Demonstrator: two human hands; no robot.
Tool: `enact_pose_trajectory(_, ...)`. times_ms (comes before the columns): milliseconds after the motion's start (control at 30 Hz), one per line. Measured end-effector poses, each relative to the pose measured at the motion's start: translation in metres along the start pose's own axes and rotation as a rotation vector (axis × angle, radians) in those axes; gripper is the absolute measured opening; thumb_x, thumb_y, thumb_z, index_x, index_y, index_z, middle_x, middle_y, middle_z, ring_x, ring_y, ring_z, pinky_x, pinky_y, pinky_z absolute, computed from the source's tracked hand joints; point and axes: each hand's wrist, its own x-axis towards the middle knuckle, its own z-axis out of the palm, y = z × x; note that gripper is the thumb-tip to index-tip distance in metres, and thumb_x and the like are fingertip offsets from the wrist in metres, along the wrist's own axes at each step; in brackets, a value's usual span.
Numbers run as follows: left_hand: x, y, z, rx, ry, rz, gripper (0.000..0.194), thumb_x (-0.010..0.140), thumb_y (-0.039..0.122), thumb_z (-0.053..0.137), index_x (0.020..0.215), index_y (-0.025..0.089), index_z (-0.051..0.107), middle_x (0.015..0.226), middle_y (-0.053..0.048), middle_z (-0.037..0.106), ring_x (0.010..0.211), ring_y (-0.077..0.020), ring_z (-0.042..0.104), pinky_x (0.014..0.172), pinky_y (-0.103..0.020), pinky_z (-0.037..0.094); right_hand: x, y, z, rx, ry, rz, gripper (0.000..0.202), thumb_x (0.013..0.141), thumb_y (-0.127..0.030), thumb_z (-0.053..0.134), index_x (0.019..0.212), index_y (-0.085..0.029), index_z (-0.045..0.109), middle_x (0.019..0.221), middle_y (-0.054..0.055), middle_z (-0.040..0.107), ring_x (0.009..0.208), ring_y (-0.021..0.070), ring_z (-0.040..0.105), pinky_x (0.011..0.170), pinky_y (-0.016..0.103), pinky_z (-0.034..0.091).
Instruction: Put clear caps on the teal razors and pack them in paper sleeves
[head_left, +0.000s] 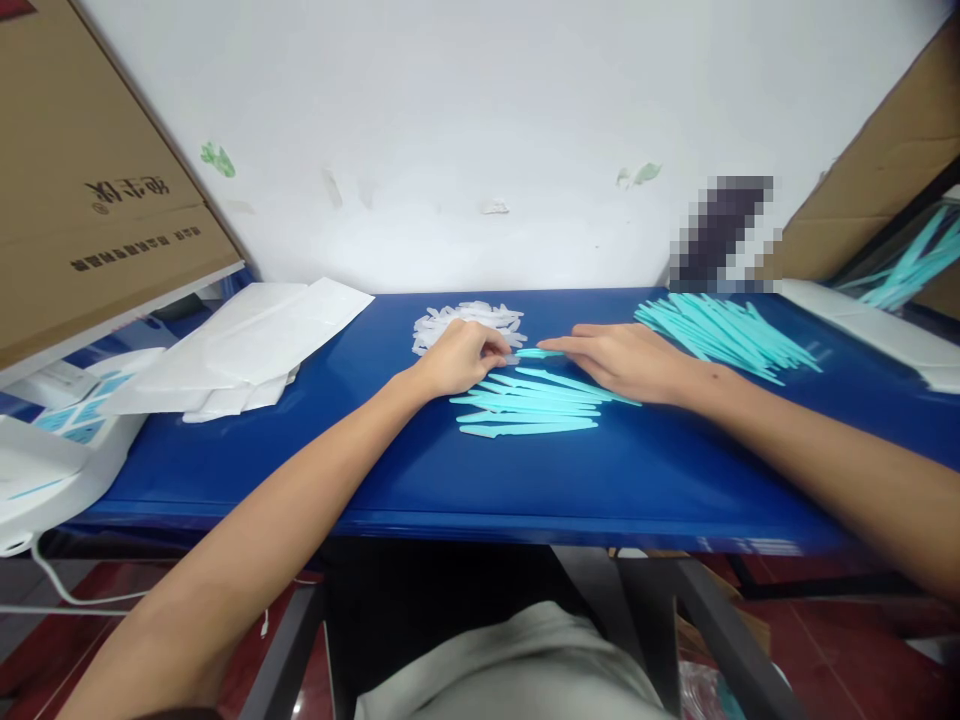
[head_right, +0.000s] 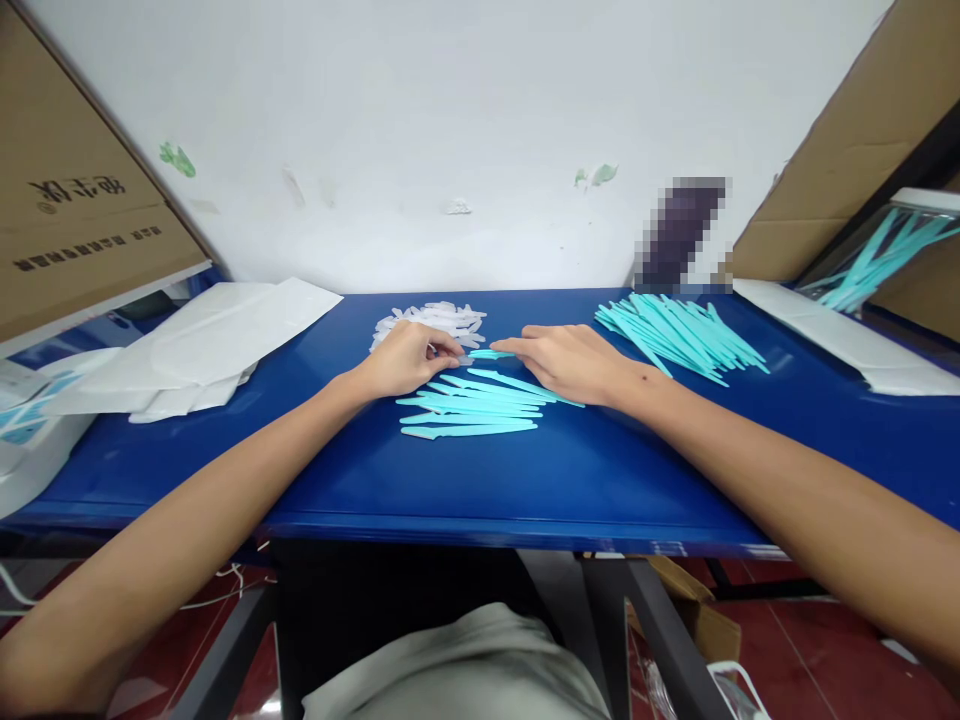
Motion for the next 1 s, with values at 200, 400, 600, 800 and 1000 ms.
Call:
enact_pose_trajectory(200,0.000,0.000,0.001,-0.024,0.011,-0.012,0.014,0.085,0.011,0.073,0.091,0.019,0.082,0.086,-0.004,0.080,0.078,-0.0186,0.072,0.079,-0.033,0.057,0.000,0.000,0.000,-0.027,-0.001,-0.012,0.052,0.104,-0.025,0.031,0.149,-0.029,0.058,0.104,0.011,0.072,0.073,0.0205,0.063,0.055,0.029,0.030)
enact_pose_trajectory(400,0.000,-0.001,0.001,-0.053,0.019,-0.013,0.014,0.084,0.009,0.073,0.089,0.018,0.082,0.086,-0.005,0.080,0.079,-0.0185,0.073,0.080,-0.034,0.057,0.001,-0.002,0.000,-0.052,0.002,-0.006,0.053,0.104,-0.026,0.031,0.150,-0.028,0.057,0.100,0.010,0.071,0.067,0.0188,0.059,0.052,0.029,0.027)
enact_pose_trajectory(600,0.000,-0.001,0.001,-0.073,0.021,-0.019,0.014,0.084,0.009,0.073,0.088,0.018,0.081,0.086,-0.004,0.081,0.078,-0.0178,0.073,0.079,-0.033,0.058,0.000,-0.003,-0.001,-0.076,-0.007,-0.002,0.053,0.105,-0.029,0.031,0.151,-0.027,0.056,0.101,0.011,0.070,0.064,0.0168,0.056,0.052,0.028,0.024)
enact_pose_trajectory(800,0.000,-0.003,0.001,-0.068,0.027,-0.015,0.012,0.084,0.011,0.073,0.088,0.018,0.081,0.086,-0.004,0.081,0.079,-0.0184,0.074,0.081,-0.033,0.059,0.001,-0.004,-0.002,-0.068,-0.039,0.031,0.053,0.105,-0.029,0.029,0.152,-0.028,0.054,0.102,0.011,0.069,0.065,0.0175,0.054,0.053,0.029,0.024)
enact_pose_trajectory(1000,0.000,-0.002,0.003,-0.113,0.032,-0.018,0.013,0.083,0.009,0.073,0.088,0.018,0.081,0.086,-0.003,0.081,0.080,-0.0183,0.074,0.082,-0.033,0.060,0.004,-0.011,-0.002,-0.074,-0.064,0.014,0.053,0.104,-0.025,0.031,0.152,-0.028,0.054,0.103,0.011,0.068,0.067,0.0179,0.056,0.055,0.029,0.024)
